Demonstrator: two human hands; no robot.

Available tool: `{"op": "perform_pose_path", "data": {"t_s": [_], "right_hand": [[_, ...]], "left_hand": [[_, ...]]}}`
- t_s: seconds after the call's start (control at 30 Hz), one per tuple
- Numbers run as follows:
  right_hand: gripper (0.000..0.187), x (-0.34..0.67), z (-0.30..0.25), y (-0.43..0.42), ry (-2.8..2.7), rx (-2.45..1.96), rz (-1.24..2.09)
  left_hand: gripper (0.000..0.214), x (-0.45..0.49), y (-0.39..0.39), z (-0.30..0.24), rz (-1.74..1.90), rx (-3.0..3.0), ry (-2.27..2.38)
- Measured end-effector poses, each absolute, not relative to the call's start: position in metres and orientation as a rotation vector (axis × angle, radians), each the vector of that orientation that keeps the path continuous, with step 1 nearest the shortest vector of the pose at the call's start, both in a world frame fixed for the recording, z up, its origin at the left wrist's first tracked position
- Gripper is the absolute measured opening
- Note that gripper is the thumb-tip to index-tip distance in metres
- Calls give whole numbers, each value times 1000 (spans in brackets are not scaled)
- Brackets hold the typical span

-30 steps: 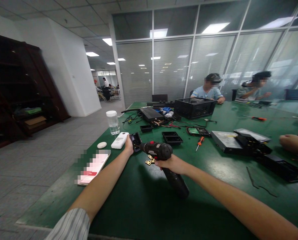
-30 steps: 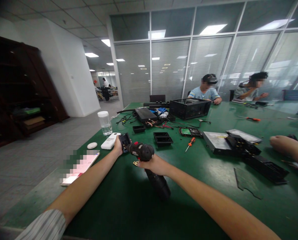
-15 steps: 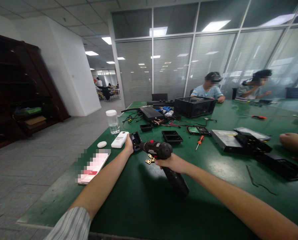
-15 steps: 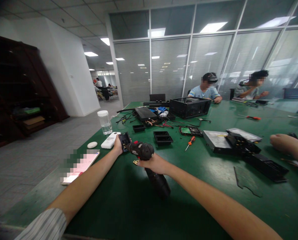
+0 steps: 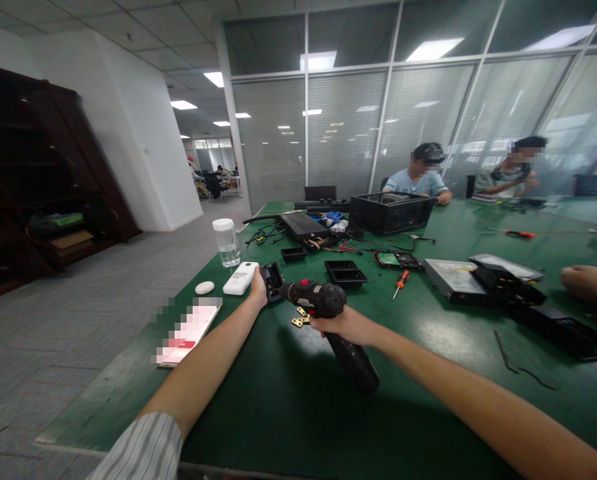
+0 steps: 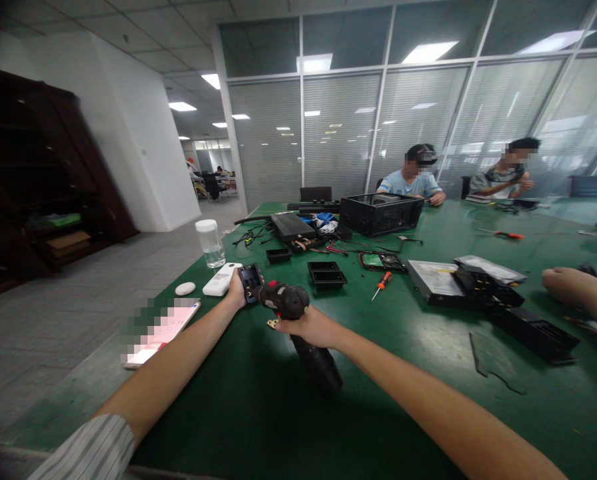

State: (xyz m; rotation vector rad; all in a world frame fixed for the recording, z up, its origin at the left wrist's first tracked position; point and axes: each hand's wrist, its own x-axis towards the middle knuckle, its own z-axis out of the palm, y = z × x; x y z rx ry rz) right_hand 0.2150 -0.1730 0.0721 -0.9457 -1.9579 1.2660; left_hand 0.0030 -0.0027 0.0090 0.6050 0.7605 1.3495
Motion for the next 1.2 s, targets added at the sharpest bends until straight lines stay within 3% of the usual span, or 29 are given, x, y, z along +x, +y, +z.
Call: {"op": "perform_pose_path", "data": {"t_s": [1.2], "right_hand": [[22,215,73,-175,-1935,-979,1286]], "left_hand": [[47,2,-3,10,1329,564,728]]}}
